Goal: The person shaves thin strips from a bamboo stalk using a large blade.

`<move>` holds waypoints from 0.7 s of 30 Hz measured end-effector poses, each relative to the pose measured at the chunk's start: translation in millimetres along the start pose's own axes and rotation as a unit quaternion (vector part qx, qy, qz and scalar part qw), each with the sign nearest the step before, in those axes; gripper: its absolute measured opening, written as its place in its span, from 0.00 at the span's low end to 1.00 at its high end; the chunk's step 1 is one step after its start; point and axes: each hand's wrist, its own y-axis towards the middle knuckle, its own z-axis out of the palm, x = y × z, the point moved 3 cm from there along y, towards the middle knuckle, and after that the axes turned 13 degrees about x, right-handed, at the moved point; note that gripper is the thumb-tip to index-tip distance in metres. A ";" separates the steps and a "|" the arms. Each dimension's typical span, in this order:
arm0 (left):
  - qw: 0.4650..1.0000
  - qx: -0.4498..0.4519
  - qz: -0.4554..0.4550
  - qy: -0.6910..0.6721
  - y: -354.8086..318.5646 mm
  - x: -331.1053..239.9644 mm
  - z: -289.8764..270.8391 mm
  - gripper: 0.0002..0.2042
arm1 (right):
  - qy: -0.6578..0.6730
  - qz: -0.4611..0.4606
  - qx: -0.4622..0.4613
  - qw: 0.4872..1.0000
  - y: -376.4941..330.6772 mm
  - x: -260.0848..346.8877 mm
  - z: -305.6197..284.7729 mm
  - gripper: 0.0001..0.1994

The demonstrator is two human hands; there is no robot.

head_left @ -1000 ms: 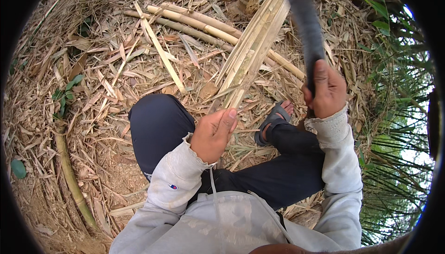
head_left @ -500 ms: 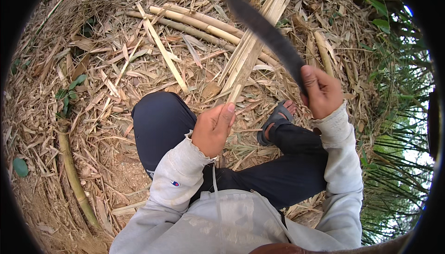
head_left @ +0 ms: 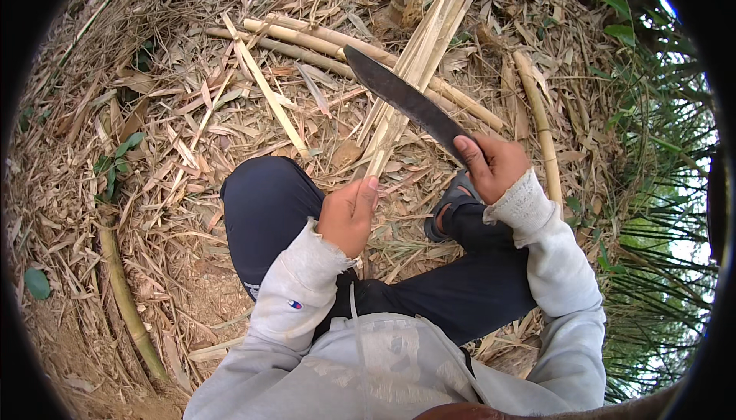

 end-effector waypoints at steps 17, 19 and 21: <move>0.997 0.009 -0.027 -0.075 -5.6 -8.7 -3.1 0.20 | -0.057 -0.012 0.086 0.995 -6.0 9.0 7.7 0.18; 0.992 0.016 -0.024 -0.122 -4.7 -5.1 -5.4 0.21 | 0.072 -0.015 -0.004 0.997 -0.6 6.6 -10.3 0.20; 0.987 0.034 -0.066 -0.144 -10.1 -14.2 -5.6 0.21 | 0.327 0.057 -0.062 0.941 -4.3 8.7 -24.2 0.21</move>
